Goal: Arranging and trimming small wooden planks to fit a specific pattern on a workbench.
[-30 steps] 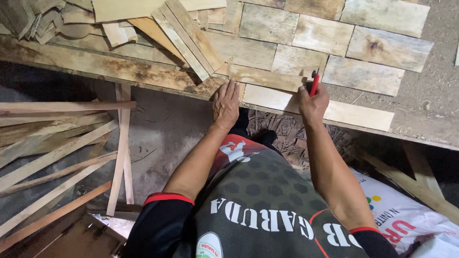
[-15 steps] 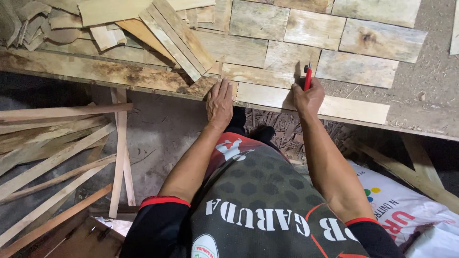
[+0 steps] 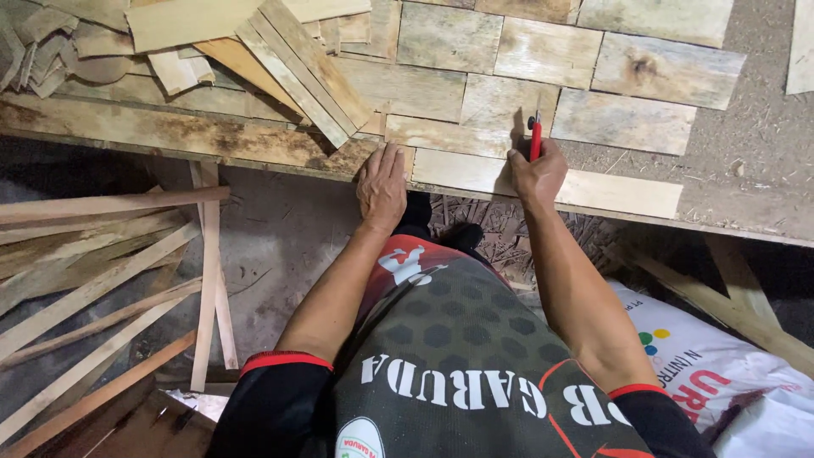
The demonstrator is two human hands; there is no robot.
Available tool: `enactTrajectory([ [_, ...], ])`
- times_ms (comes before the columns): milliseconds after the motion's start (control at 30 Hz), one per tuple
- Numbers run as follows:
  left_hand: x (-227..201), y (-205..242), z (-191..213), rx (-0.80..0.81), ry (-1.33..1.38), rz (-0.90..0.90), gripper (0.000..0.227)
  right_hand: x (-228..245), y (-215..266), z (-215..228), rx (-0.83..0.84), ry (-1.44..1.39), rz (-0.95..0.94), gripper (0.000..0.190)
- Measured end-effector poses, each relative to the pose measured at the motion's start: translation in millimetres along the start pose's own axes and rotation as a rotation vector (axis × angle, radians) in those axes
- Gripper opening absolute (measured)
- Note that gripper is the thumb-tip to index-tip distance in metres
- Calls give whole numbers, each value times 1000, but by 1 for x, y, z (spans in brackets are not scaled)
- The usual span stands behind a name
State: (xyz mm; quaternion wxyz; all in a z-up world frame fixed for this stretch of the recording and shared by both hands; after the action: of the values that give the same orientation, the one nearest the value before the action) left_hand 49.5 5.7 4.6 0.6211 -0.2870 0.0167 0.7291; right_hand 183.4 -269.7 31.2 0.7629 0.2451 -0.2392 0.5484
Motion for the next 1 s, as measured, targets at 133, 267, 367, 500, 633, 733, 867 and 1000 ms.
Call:
enactTrajectory([
  [133,-3,-3,5,18,13,1,53,-7,-3,-1,-12,-8,11,22],
  [267,-2,-2,5,-3,12,-4,53,-8,-2,-1,6,6,22,22],
  [367,-2,-2,6,-1,23,-1,54,-3,0,2,16,4,3,23],
  [500,1,0,-1,2,14,10,56,2,1,4,21,31,-33,24],
  [633,-7,-2,6,-39,54,11,56,-2,2,3,27,-65,-34,17],
  [733,-14,0,-4,-66,25,-6,49,4,5,7,19,-96,14,17],
  [867,-31,0,-33,86,29,-70,58,-2,4,7,23,-135,-10,14],
  [1000,-58,-16,-24,159,72,-127,73,-22,-1,5,-49,-399,149,9],
])
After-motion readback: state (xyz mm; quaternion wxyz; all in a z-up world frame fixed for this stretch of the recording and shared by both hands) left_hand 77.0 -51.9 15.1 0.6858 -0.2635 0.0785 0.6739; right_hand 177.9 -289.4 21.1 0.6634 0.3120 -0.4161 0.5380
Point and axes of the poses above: each hand's wrist, its own y-axis away from the middle knuckle, its own z-axis out of the back of the hand, x = y × z, the point moved 5 cm from there along -y, towards the middle knuckle, and after that the axes turned 11 degrees about -x, right-handed, at the moved point
